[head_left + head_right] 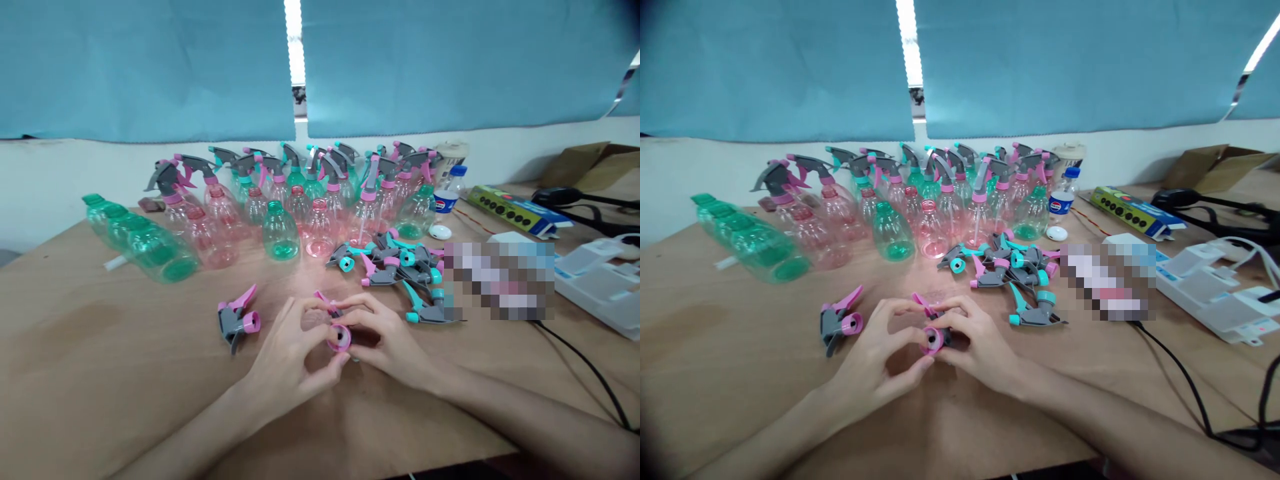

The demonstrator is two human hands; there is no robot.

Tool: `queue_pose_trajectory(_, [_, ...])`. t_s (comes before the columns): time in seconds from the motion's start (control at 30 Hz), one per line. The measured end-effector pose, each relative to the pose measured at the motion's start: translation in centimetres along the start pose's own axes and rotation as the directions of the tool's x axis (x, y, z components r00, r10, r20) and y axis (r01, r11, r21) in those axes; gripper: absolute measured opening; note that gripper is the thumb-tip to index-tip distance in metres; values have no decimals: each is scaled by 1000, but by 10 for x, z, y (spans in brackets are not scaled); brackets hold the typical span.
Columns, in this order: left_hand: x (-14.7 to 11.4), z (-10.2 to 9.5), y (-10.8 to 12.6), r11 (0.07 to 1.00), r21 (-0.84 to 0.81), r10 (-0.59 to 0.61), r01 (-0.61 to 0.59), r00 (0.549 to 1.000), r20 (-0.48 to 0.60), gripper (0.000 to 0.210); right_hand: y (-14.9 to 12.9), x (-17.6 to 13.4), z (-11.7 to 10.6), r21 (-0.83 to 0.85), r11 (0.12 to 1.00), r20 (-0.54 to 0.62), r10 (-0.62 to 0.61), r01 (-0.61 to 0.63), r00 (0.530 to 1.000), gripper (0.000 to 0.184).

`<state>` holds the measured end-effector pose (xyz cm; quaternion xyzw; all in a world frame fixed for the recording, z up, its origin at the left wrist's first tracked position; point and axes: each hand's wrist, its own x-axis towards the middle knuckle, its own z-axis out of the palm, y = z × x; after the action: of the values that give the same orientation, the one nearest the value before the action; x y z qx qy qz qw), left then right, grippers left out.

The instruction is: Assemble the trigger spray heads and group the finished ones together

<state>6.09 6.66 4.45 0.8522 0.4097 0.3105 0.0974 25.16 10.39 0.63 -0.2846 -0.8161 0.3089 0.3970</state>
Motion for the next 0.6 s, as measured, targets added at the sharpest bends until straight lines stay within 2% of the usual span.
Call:
queue_pose_trajectory(0.2, [0,-2,-1,991,133,26,-23,999,-26,24,0,0,-2,7,999,-11,48,-48,999,17])
queue_pose_trajectory(0.47, [-3,4,1,999,40,-22,22,1000,12,28,2,0,-2,-9,998,-29,62,-63,998,15])
queue_pose_trajectory(0.6, [-4,4,5,983,181,6,9,996,-84,27,1,1,-1,3,997,-63,72,-72,995,13])
